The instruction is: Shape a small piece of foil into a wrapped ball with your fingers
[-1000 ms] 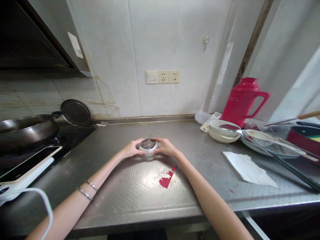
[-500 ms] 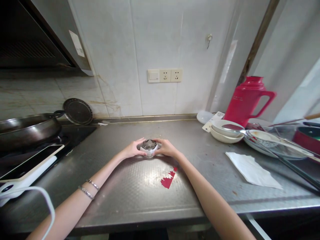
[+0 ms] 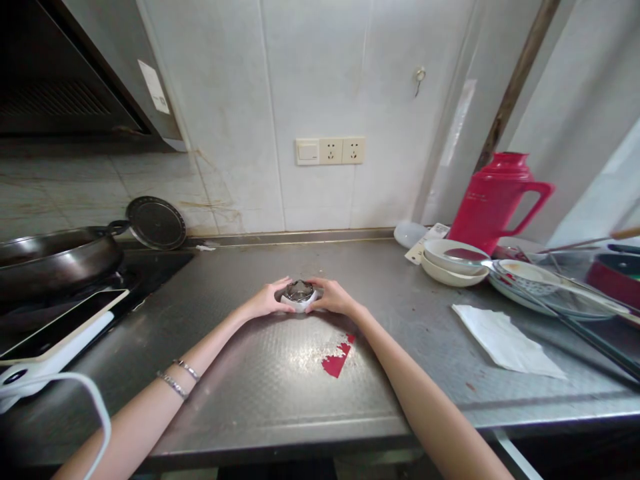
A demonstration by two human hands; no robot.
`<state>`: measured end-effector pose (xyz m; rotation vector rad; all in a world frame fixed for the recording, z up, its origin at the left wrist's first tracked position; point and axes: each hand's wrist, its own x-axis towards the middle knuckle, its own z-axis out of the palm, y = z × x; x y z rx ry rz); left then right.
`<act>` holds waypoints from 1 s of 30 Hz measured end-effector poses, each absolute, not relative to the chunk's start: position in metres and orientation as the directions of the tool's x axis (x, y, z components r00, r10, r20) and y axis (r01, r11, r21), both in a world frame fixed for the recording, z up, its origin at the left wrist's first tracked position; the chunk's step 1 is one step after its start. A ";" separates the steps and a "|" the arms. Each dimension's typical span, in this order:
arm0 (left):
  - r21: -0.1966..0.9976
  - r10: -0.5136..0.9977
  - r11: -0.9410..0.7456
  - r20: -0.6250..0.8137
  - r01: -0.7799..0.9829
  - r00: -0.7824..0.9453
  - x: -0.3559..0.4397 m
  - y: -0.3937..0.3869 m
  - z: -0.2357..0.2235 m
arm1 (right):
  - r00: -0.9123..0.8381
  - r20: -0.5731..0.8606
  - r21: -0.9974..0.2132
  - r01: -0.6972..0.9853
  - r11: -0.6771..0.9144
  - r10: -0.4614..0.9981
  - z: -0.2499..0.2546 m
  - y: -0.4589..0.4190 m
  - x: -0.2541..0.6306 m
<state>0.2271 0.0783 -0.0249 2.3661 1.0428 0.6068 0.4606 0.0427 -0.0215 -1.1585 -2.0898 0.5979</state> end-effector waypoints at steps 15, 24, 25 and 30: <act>0.626 0.780 -0.581 0.245 0.521 0.576 0.229 0.074 -0.029 | -0.366 0.345 -0.589 0.633 0.502 0.865 -0.006 0.037 0.475; 0.640 0.845 -0.493 0.191 0.589 0.500 0.230 0.067 -0.024 | -0.425 0.273 -0.707 0.520 0.480 0.863 0.000 0.027 0.467; 0.645 0.844 -0.494 0.194 0.583 0.501 0.231 0.065 -0.021 | -0.424 0.276 -0.718 0.506 0.478 0.863 0.002 0.026 0.466; 0.690 0.838 -0.497 0.223 0.526 0.499 0.234 0.056 -0.010 | -0.397 0.290 -0.785 0.422 0.454 0.871 0.010 0.021 0.460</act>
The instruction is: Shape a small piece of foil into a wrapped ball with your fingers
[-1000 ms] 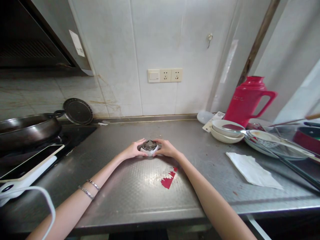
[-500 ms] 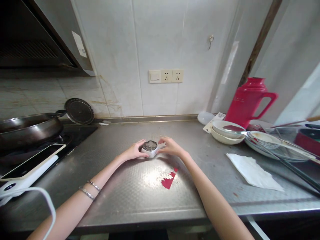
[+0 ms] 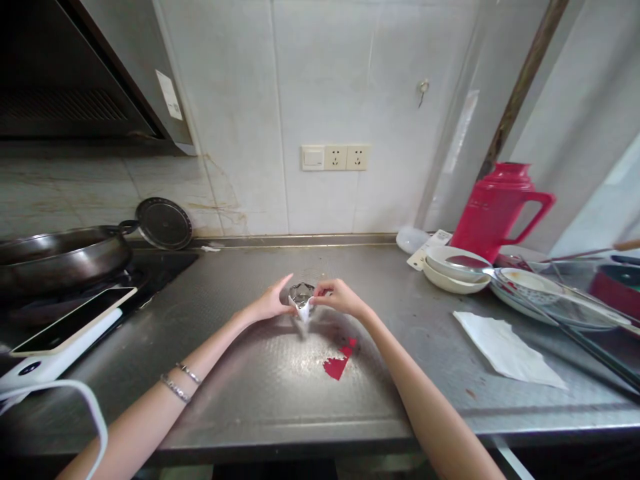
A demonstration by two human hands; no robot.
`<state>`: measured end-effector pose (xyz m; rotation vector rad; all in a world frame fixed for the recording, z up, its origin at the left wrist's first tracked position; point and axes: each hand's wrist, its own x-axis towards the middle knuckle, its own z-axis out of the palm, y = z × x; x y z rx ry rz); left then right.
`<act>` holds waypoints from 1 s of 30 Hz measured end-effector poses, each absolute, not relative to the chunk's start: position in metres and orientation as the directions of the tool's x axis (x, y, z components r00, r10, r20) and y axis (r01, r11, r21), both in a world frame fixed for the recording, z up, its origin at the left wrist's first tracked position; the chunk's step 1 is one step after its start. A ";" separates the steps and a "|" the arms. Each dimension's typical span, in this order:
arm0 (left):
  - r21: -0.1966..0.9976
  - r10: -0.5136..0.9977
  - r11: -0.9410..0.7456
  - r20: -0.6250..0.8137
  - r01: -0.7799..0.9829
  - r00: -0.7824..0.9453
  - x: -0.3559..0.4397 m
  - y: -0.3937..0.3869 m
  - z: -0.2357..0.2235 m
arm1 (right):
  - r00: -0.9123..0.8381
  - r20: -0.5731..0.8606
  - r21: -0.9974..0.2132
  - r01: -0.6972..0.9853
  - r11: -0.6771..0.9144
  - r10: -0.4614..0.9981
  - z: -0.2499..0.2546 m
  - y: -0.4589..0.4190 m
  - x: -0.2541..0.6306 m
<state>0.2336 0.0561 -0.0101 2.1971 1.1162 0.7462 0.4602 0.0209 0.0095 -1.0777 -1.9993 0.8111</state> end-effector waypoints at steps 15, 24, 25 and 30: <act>0.685 0.769 -0.637 0.593 0.354 0.238 0.232 0.051 0.017 | 0.003 0.443 -0.894 0.066 0.442 0.896 0.025 0.017 0.461; 0.870 0.838 -0.465 0.371 0.165 0.401 0.259 0.023 0.017 | -0.016 0.473 -0.870 0.149 0.469 0.881 0.020 0.014 0.445; 0.867 0.839 -0.467 0.372 0.173 0.397 0.260 0.022 0.016 | -0.025 0.469 -0.872 0.149 0.467 0.883 0.019 0.013 0.443; 0.891 0.876 -0.427 0.365 0.154 0.315 0.258 0.028 0.016 | -0.041 0.458 -0.872 0.170 0.458 0.888 0.016 0.014 0.441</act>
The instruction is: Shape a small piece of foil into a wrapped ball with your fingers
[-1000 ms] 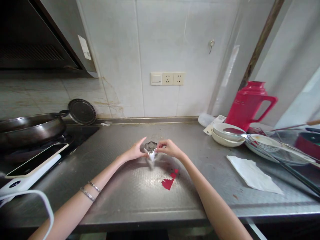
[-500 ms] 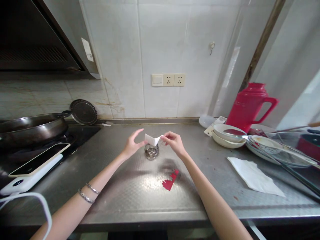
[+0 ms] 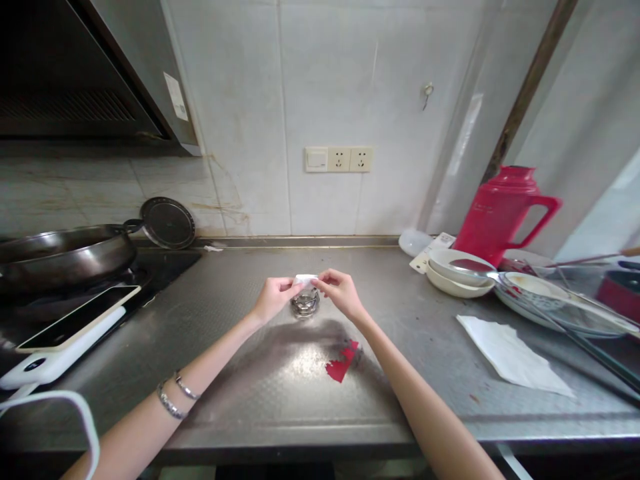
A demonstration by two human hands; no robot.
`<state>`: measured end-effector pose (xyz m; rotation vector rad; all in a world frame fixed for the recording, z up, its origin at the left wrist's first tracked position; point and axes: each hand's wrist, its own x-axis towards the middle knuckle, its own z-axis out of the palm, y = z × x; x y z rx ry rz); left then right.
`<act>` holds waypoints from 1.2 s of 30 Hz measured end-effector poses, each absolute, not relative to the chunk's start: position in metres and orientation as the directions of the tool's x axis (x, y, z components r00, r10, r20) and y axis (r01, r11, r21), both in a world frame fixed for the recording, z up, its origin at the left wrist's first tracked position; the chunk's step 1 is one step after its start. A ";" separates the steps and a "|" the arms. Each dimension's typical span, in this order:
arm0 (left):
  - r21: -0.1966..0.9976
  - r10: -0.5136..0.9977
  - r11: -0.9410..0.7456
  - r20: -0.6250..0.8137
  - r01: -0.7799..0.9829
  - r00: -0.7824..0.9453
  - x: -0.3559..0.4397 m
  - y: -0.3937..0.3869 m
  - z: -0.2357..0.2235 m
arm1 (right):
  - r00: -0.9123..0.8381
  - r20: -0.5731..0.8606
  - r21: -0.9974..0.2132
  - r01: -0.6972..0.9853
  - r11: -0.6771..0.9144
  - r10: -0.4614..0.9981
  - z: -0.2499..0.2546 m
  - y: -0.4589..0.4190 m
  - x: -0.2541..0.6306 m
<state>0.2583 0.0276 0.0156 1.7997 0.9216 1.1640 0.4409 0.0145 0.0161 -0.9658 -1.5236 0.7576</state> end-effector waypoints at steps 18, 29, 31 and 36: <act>0.865 0.880 -0.464 0.425 0.192 0.211 0.250 0.044 0.001 | 0.010 0.596 -0.732 0.417 0.538 0.803 0.015 0.028 0.441; 0.878 0.908 -0.358 0.249 0.316 0.337 0.264 0.060 -0.043 | -0.624 0.367 -0.059 0.725 0.686 0.690 0.014 0.026 0.438; 0.880 0.904 -0.363 0.253 0.306 0.345 0.266 0.062 -0.047 | -0.634 0.289 -0.090 0.728 0.680 0.717 0.019 0.027 0.438; 0.889 0.901 -0.353 0.239 0.292 0.361 0.266 0.064 -0.050 | -0.627 0.063 -0.130 0.766 0.629 0.777 0.029 0.036 0.440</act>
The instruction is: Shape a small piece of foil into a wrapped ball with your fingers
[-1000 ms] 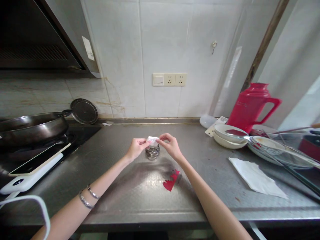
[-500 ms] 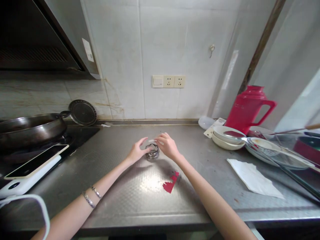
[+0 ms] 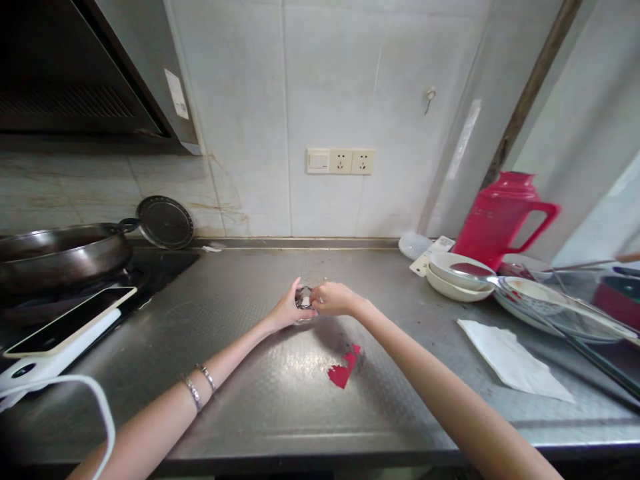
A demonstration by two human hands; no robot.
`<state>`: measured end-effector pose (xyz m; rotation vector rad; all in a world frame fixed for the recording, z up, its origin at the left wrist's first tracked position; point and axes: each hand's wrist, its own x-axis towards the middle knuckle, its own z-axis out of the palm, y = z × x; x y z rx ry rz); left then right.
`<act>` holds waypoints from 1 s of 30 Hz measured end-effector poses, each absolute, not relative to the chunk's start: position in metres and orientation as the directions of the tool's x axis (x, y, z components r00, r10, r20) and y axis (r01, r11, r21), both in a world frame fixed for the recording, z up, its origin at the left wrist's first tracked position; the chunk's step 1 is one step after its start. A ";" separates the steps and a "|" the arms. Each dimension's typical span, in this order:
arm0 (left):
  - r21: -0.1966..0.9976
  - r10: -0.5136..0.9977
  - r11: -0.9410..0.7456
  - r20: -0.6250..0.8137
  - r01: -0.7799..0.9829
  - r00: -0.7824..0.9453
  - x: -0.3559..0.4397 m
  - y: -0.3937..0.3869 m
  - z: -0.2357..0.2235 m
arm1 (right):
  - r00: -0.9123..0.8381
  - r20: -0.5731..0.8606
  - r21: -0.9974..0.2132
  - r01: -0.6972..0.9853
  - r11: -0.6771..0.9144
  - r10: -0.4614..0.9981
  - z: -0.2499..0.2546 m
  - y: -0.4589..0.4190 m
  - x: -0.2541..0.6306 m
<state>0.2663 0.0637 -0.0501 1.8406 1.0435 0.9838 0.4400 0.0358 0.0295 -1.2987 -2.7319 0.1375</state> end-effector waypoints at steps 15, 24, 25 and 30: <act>0.816 0.866 -0.409 0.205 0.409 0.456 0.250 0.069 -0.039 | -0.717 0.006 -0.201 0.682 0.703 0.697 0.023 0.041 0.440; 0.792 0.856 -0.455 0.262 0.407 0.446 0.249 0.069 -0.042 | -0.785 -0.024 -0.237 0.606 0.759 0.619 0.018 0.049 0.436; 0.790 0.857 -0.454 0.261 0.412 0.445 0.248 0.069 -0.042 | -0.778 -0.045 -0.199 0.622 0.757 0.627 0.019 0.049 0.435; 0.781 0.858 -0.463 0.275 0.420 0.434 0.249 0.069 -0.044 | -0.726 -0.122 -0.006 0.682 0.731 0.677 0.030 0.042 0.432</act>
